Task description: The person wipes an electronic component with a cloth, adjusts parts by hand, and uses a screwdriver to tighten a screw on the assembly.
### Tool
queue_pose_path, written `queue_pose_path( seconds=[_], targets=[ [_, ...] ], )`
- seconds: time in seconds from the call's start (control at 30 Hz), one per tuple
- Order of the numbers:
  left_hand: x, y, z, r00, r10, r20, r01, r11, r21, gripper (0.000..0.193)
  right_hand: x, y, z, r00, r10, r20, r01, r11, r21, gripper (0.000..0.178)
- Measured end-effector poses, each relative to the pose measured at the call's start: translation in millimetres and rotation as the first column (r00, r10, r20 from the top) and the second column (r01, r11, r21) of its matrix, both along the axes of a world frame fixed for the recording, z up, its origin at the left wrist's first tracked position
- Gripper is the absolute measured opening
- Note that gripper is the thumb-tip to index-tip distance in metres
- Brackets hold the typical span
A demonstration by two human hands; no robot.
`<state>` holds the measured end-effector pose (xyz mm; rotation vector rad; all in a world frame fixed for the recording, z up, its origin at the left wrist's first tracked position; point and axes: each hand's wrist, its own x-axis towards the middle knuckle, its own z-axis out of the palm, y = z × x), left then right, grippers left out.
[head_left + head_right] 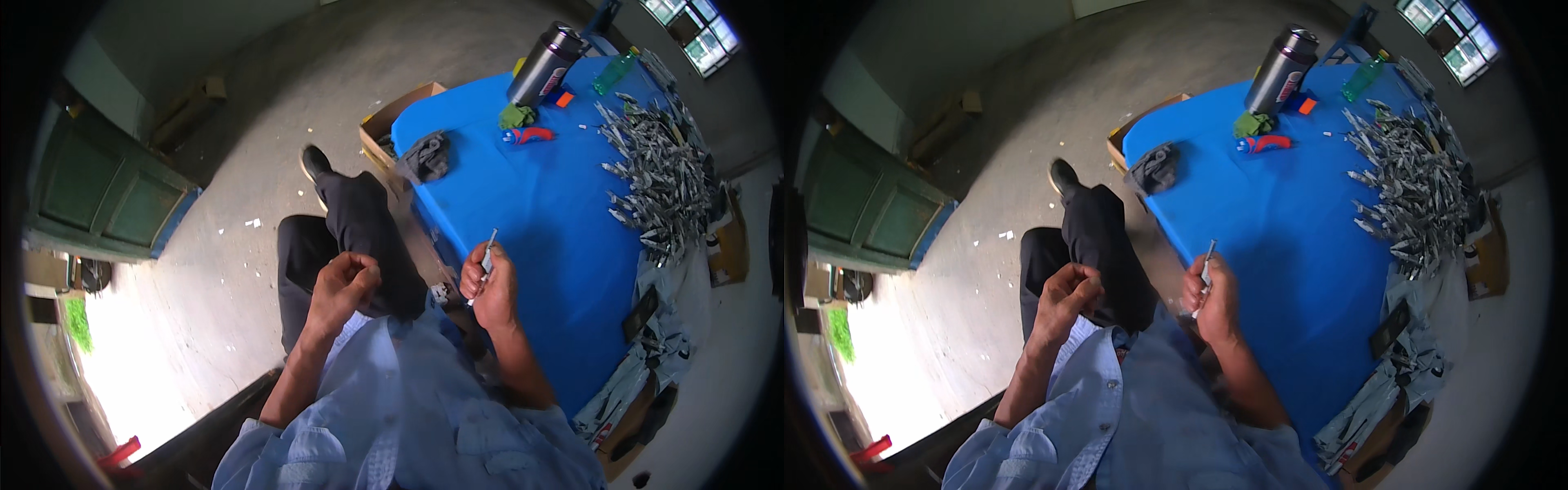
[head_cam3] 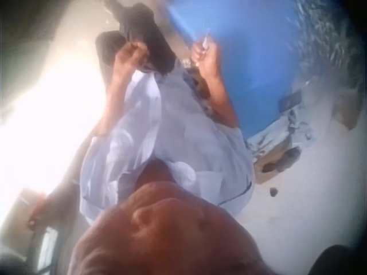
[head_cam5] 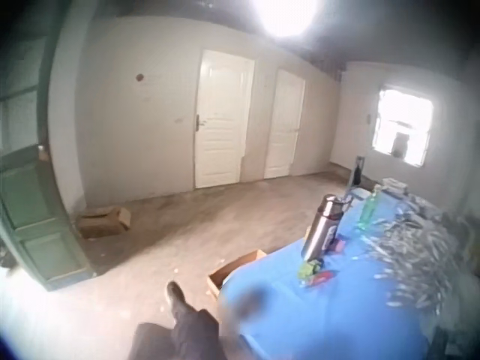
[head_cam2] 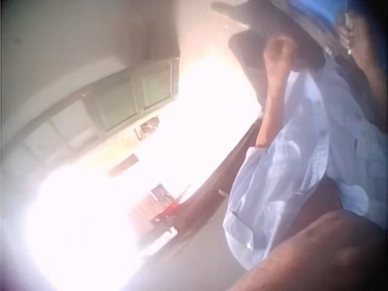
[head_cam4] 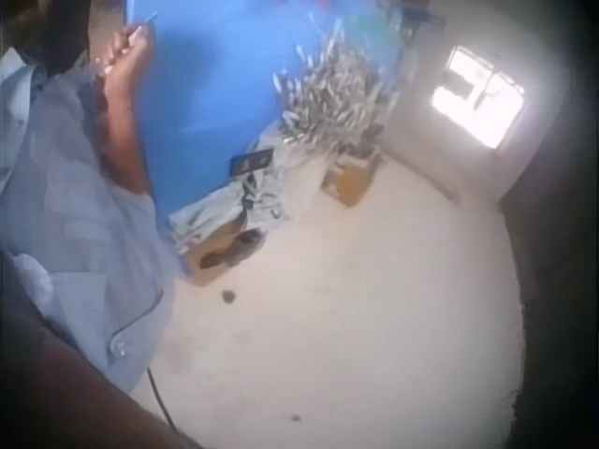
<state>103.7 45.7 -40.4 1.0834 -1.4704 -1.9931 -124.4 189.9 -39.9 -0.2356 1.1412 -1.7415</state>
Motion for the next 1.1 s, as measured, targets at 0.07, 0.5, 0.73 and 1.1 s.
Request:
queue_pose_path(
  seconds=[0.07, 0.5, 0.73, 1.1],
  targets=[
    [-10, -5, 12, 0.997, -0.030, 0.069, 0.036, 0.996, -0.087, 0.029, -12, 5, 10, 0.998, -0.029, -0.050, 0.030, 0.999, 0.029, 0.038],
    [-124, -89, 29, 0.900, 0.176, 0.399, 0.291, 0.441, -0.849, 0.041, -98, 28, 14, 0.944, -0.079, -0.321, 0.107, 0.992, 0.069, 0.031],
    [-178, -97, 12, 0.863, 0.107, 0.494, 0.445, 0.303, -0.842, 0.043, -123, 26, 7, 0.905, 0.003, -0.426, 0.048, 0.993, 0.108, 0.039],
    [-221, -79, 28, 0.885, 0.033, 0.464, 0.417, 0.388, -0.822, 0.031, -129, 27, -3, 0.905, -0.053, -0.423, 0.092, 0.993, 0.072, 0.039]
  ],
)
